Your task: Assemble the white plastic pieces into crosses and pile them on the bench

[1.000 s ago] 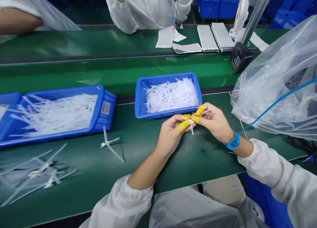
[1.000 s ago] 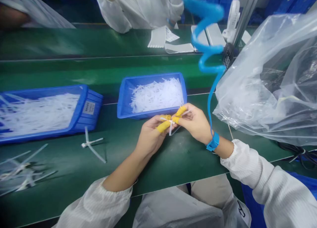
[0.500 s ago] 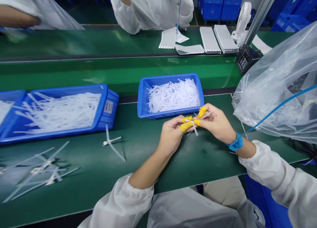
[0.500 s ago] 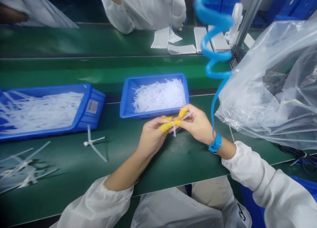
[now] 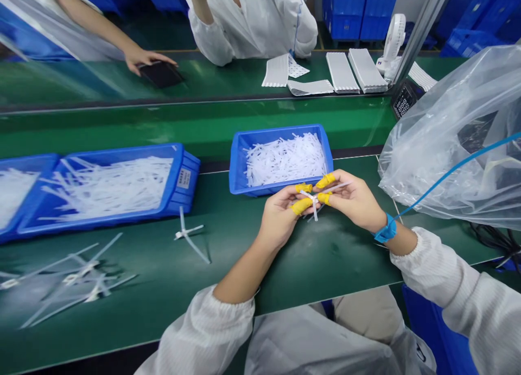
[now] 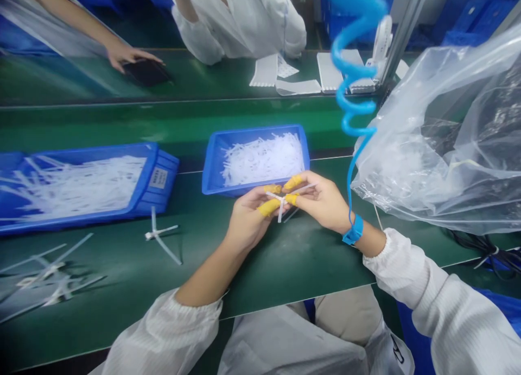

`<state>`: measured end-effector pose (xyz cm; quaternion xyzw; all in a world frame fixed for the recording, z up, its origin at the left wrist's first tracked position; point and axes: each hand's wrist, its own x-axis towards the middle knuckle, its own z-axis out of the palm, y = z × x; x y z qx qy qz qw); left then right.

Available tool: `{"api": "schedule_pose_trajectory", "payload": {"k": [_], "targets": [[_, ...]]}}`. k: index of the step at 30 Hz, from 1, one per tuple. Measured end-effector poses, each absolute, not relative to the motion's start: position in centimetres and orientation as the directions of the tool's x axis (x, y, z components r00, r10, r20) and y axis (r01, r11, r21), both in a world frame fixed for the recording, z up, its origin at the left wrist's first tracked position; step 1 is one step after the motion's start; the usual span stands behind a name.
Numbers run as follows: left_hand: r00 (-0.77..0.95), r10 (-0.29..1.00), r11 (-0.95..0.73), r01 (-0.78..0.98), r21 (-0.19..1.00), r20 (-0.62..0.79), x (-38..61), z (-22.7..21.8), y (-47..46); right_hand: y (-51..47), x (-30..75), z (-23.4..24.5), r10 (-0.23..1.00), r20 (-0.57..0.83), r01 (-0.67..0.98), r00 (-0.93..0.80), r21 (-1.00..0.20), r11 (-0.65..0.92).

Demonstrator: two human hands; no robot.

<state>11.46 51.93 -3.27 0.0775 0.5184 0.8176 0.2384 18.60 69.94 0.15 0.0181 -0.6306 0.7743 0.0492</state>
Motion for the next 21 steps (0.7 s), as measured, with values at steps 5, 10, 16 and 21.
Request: {"api": "schedule_pose_trajectory", "payload": {"k": [5,10,16,21], "targets": [[-0.865,0.478,-0.338,-0.344,0.876,-0.155,12.0,-2.9,52.1,69.6,19.0,-0.1,0.135,0.092,-0.106,-0.987,-0.989,-0.100],[-0.869,0.470,-0.351,-0.345,0.870,-0.155,12.4,-3.0,52.1,69.4,19.0,-0.5,0.158,0.071,-0.081,-0.985,-0.995,-0.058],[-0.878,0.464,-0.377,-0.318,0.870,-0.119,12.3,-3.8,52.0,69.5,18.9,-0.2,0.133,0.080,-0.085,-0.988,-0.996,-0.037],[-0.870,0.478,-0.364,-0.320,0.875,-0.120,11.9,-4.4,52.0,69.4,18.9,-0.1,0.107,0.046,-0.056,-0.993,-0.995,-0.088]]}}
